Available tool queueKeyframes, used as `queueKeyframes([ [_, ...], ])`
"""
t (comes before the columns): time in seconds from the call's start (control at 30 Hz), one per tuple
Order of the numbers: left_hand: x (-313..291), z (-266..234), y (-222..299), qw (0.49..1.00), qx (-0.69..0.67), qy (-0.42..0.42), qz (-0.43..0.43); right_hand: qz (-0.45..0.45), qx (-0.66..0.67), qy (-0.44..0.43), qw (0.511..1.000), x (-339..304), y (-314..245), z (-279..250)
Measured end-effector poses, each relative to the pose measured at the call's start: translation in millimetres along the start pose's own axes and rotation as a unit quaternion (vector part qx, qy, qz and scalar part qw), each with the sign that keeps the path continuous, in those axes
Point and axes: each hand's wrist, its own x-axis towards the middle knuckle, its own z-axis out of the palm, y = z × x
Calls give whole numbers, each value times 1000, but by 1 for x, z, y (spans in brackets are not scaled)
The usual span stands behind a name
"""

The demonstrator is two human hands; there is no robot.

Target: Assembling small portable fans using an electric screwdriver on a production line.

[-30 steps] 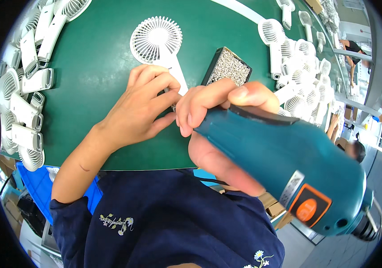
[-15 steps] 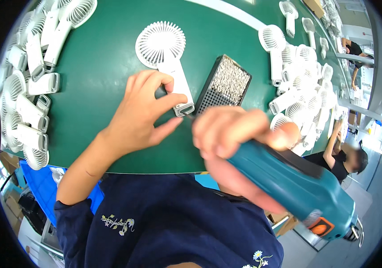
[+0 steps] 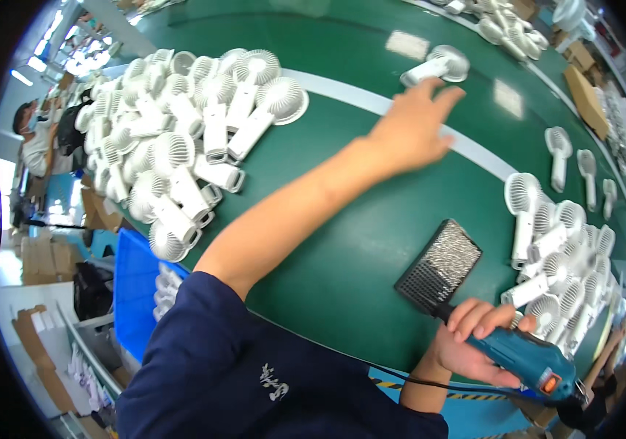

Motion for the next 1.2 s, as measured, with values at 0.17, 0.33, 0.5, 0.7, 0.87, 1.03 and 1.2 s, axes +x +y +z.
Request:
queueKeyframes([
  [0.17, -118, -100, 43, 995, 97, 31, 18, 15, 5, -17, 1000, -1, -8, 1],
  [0.33, -168, -156, -36, 924, 349, 75, -139, 58, 34, -29, 997, -4, 2, 14],
  [0.5, -127, -139, -79, 926, 342, 33, -156, 46, 19, -56, 997, -10, 9, 12],
  [0.7, -124, -105, -72, 946, 303, 32, -115, 56, 6, -76, 996, -16, 15, 8],
  [0.87, -102, -102, -104, 897, 411, 104, -126, 73, 38, -73, 994, -15, 14, 10],
  [1.03, -81, -106, -111, 918, 345, 36, -191, 78, 35, -72, 994, -15, 8, 9],
  [1.2, -88, -62, -83, 934, 328, 21, -137, 46, 28, -63, 997, -14, 4, 8],
])
